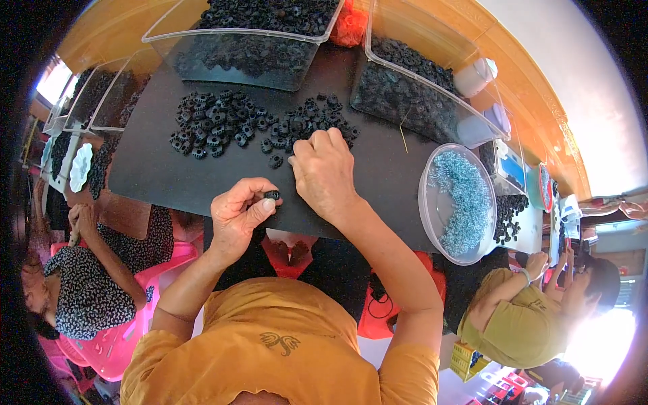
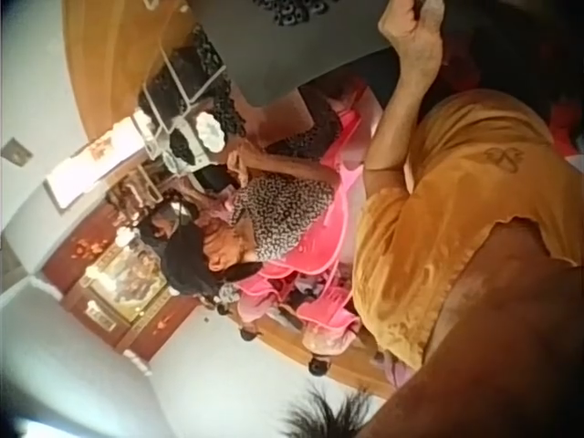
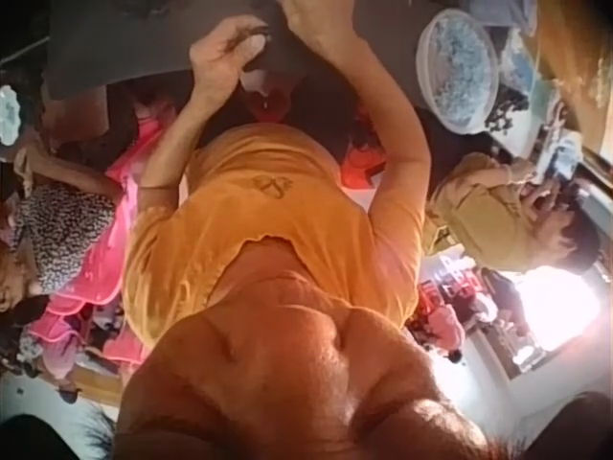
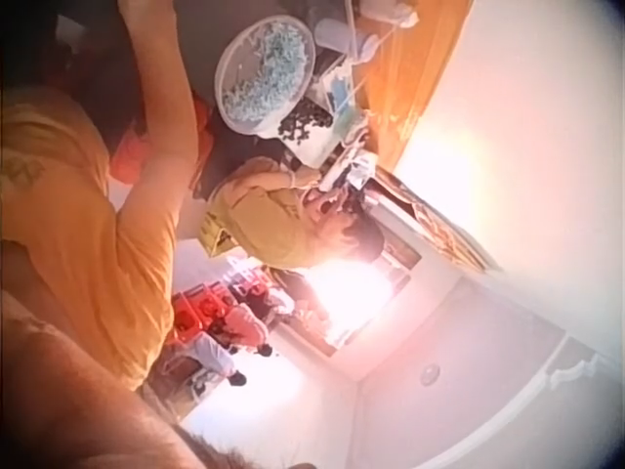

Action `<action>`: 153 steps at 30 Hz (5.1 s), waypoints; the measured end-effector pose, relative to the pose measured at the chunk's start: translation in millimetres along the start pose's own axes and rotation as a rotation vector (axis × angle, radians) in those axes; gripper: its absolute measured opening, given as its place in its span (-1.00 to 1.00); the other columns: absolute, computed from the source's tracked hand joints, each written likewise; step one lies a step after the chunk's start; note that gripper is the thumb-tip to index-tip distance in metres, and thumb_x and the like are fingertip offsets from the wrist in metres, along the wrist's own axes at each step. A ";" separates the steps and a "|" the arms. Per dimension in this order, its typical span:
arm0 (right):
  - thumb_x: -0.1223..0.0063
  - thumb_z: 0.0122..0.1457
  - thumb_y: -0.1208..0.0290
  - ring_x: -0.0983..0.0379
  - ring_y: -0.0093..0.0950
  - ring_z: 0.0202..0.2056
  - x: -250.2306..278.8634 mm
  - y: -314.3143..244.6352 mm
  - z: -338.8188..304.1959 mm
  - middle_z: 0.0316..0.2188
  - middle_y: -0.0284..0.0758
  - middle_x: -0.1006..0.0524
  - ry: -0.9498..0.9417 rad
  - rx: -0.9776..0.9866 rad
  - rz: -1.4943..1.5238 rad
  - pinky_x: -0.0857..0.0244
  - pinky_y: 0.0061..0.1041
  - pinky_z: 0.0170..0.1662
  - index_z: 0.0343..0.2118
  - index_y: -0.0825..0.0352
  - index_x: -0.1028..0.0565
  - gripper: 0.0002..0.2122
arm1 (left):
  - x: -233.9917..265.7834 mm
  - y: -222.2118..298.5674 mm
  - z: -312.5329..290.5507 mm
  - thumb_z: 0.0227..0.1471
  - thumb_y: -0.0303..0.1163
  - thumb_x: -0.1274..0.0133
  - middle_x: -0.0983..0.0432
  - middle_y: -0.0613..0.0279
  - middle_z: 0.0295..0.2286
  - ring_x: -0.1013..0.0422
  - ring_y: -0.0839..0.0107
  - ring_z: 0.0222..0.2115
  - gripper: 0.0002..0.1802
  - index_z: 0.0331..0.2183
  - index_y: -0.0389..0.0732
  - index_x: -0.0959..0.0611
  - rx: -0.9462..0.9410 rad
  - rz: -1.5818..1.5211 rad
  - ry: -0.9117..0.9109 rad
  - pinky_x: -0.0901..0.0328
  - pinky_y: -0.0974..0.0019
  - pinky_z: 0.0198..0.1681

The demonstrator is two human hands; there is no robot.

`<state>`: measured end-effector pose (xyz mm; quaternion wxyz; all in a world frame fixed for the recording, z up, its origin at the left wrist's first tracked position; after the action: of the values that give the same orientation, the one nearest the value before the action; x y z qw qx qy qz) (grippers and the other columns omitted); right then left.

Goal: Manually inserting small pins into black plastic components at an assembly station.

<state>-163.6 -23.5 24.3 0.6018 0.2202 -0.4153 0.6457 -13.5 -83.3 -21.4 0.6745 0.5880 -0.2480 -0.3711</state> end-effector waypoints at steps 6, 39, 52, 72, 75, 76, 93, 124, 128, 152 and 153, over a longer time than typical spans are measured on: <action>-0.08 -0.27 0.58 -0.25 -0.27 -0.39 -9.3 -6.2 4.3 -0.54 -0.24 -0.31 -0.018 0.096 -0.066 -0.21 -0.34 -0.35 -0.61 0.35 -0.41 -0.90 | -0.9 4.5 -1.5 0.03 -0.44 -0.10 -0.50 0.29 -0.45 -0.36 0.65 -0.44 -0.76 -0.26 -0.37 -0.52 -0.002 0.010 0.010 -0.27 0.59 -0.34; -0.08 -0.22 0.58 -0.24 -0.29 -0.44 5.4 -19.7 -26.0 -0.57 -0.24 -0.30 -0.059 0.159 -0.082 -0.20 -0.37 -0.39 -0.56 0.36 -0.37 -0.87 | -2.6 5.4 -2.8 0.01 -0.51 -0.10 -0.40 0.42 -0.50 -0.23 0.71 -0.53 -0.85 -0.32 -0.35 -0.55 -0.034 -0.078 0.062 -0.20 0.63 -0.48; -0.07 0.00 0.65 -0.39 -0.71 -0.50 36.7 -5.4 -40.4 -0.53 -0.40 -0.50 -0.153 -0.623 0.950 -0.29 -0.67 -0.45 -0.37 0.44 -0.43 -0.88 | -16.5 13.3 0.2 -0.01 -0.44 -0.12 -0.55 0.21 -0.47 -0.40 0.59 -0.53 -0.77 -0.27 -0.34 -0.56 0.155 -0.246 -0.021 -0.31 0.54 -0.44; -0.06 0.00 0.65 -0.39 -0.70 -0.52 34.2 -15.8 -50.3 -0.54 -0.40 -0.44 -0.160 -0.589 0.842 -0.29 -0.66 -0.47 -0.39 0.41 -0.39 -0.89 | -24.8 6.9 -4.8 0.03 -0.53 -0.06 -0.50 0.32 -0.54 -0.32 0.70 -0.60 -0.84 -0.28 -0.35 -0.57 0.224 -0.336 -0.023 -0.25 0.64 -0.59; -0.09 -0.05 0.65 -0.32 -0.65 -0.57 36.9 -18.2 -50.2 -0.56 -0.37 -0.38 -0.092 -0.460 0.704 -0.22 -0.62 -0.53 -0.44 0.39 -0.37 -0.87 | -26.8 5.6 -5.4 0.02 -0.53 -0.07 -0.48 0.35 -0.56 -0.28 0.72 -0.63 -0.86 -0.30 -0.34 -0.59 0.212 -0.301 -0.032 -0.18 0.64 -0.66; -0.08 -0.07 0.67 -0.32 -0.56 -0.57 40.0 -20.3 -49.1 -0.56 -0.35 -0.37 -0.090 -0.418 0.642 -0.22 -0.57 -0.52 -0.46 0.38 -0.35 -0.86 | -27.7 6.5 -5.3 0.02 -0.53 -0.07 -0.48 0.35 -0.56 -0.28 0.72 -0.63 -0.86 -0.30 -0.34 -0.59 0.214 -0.303 -0.033 -0.18 0.64 -0.66; -0.06 -0.06 0.69 -0.37 -0.43 -0.47 33.5 -19.6 -61.1 -0.53 -0.30 -0.41 0.010 -0.379 0.610 -0.27 -0.47 -0.43 -0.41 0.42 -0.41 -0.87 | -23.2 23.6 9.0 -0.07 -0.58 -0.10 -0.48 0.29 -0.54 -0.30 0.58 -0.61 -0.86 -0.35 -0.33 -0.60 0.112 0.125 -0.075 -0.25 0.53 -0.53; -0.02 0.08 0.57 -0.39 -0.73 -0.48 31.9 14.1 -85.9 -0.46 -0.37 -0.56 0.154 -0.797 1.064 -0.22 -0.77 -0.47 -0.32 0.40 -0.50 -0.89 | -52.5 31.3 19.0 -0.41 -0.45 0.01 -0.25 0.18 -0.60 -0.22 0.34 -0.57 -0.72 -0.52 -0.44 -0.52 -1.086 1.439 -0.576 -0.15 0.39 -0.61; -0.02 0.09 0.57 -0.39 -0.73 -0.46 32.1 13.0 -91.7 -0.45 -0.37 -0.57 0.192 -0.745 1.108 -0.22 -0.76 -0.46 -0.31 0.38 -0.50 -0.89 | -46.1 42.4 45.9 -0.30 -0.51 -0.03 -0.32 0.17 -0.61 -0.31 0.23 -0.59 -0.82 -0.47 -0.30 -0.52 -0.767 1.053 -0.631 -0.26 0.26 -0.57; -0.04 0.06 0.66 -0.44 -0.67 -0.36 28.2 13.8 -93.9 -0.44 -0.38 -0.53 0.209 -0.696 0.985 -0.30 -0.69 -0.27 -0.35 0.43 -0.52 -0.90 | -50.5 35.5 84.1 -0.32 -0.42 -0.20 -0.33 0.18 -0.58 -0.35 0.21 -0.52 -0.79 -0.53 -0.21 -0.50 -0.767 1.232 -0.378 -0.27 0.22 -0.50; -0.03 0.06 0.66 -0.42 -0.69 -0.37 26.0 13.5 -93.4 -0.44 -0.40 -0.53 0.187 -0.641 0.933 -0.29 -0.70 -0.27 -0.34 0.42 -0.52 -0.90 | -46.8 31.5 81.8 -0.33 -0.43 -0.21 -0.33 0.17 -0.56 -0.36 0.19 -0.50 -0.78 -0.54 -0.21 -0.50 -0.717 1.222 -0.380 -0.28 0.20 -0.49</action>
<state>-161.1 67.7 -11.1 0.3239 -0.2379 -0.5885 0.7016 -98.1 -95.0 29.3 0.8576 0.0135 -0.5075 -0.0826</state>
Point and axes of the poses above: each hand's wrist, its own z-axis towards the middle knuckle, its own x-axis out of the back of the hand, y = z × x, the point moved 3 cm from there along z, towards the middle knuckle
